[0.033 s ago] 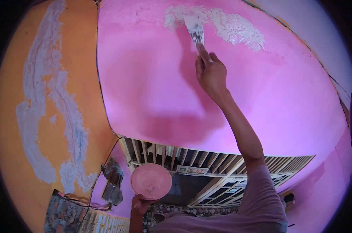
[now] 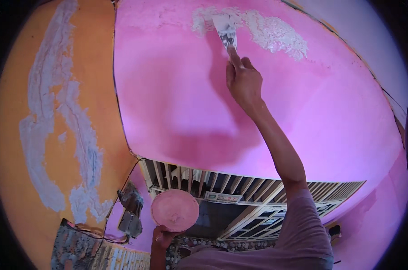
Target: The person repairs the wall by scooping putty from a round lid with a putty knife and applying it across sections of the wall.
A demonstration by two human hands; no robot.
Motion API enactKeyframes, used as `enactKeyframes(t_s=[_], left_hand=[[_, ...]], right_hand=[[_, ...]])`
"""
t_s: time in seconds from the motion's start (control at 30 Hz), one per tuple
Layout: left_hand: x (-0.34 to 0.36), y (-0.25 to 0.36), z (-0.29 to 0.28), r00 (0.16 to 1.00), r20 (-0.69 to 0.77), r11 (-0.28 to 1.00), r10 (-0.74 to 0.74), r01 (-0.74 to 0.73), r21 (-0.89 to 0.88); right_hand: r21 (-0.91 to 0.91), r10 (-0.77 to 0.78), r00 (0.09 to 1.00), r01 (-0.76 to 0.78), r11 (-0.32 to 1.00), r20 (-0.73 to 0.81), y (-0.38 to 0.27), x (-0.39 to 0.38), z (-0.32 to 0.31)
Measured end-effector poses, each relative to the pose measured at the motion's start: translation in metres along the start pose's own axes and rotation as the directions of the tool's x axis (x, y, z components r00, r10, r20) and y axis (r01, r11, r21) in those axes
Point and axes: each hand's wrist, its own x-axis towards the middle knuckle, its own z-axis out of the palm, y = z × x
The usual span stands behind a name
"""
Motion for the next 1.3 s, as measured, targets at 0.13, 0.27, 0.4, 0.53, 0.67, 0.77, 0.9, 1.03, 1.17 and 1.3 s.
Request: enactKeyframes(t_s=[0.13,0.27,0.4,0.53,0.67,0.77,0.9,1.03,1.17,1.3], left_hand=[[-0.003,-0.001,0.002,0.999,-0.013,0.999,0.041,-0.041,-0.006],[-0.002,-0.001,0.002,0.998,0.01,0.996,0.066,-0.066,-0.058],[-0.005,0.001,-0.013,1.0,-0.015,0.997,0.024,-0.026,-0.077],[0.003,-0.006,-0.031,1.0,0.011,0.998,0.021,-0.021,-0.067],[0.006,-0.001,0.008,1.0,0.003,0.996,-0.022,0.022,-0.084],[0.011,-0.005,0.007,1.0,0.003,0.994,-0.031,0.031,-0.101],[0.001,-0.004,-0.014,1.0,-0.005,0.999,-0.005,0.005,-0.044],[-0.006,0.0,0.003,0.996,0.044,0.993,0.079,-0.083,0.082],[0.002,-0.002,-0.005,1.0,0.001,0.992,0.027,-0.027,-0.126],[0.002,-0.003,-0.011,0.999,0.014,0.992,0.05,-0.048,-0.114]], right_hand=[[-0.238,0.08,0.996,-0.066,0.969,0.048,0.008,0.029,0.031],[-0.294,0.095,0.989,-0.058,0.954,0.114,0.016,0.017,0.049],[-0.258,0.185,0.934,-0.106,0.96,0.306,-0.022,-0.011,0.023],[-0.22,0.132,0.971,-0.087,0.972,0.2,-0.028,0.018,-0.002],[-0.271,0.13,0.977,-0.081,0.959,0.17,-0.033,0.068,0.009],[-0.369,-0.101,0.989,0.133,0.92,0.105,-0.02,0.06,0.028],[-0.304,0.191,0.928,-0.091,0.948,0.319,-0.053,0.023,0.015],[-0.287,0.181,0.942,-0.098,0.953,0.282,-0.038,0.023,0.003],[-0.292,0.113,0.974,-0.052,0.955,0.197,-0.015,0.039,0.023],[-0.38,0.153,0.957,-0.049,0.924,0.247,-0.014,0.009,0.046]])
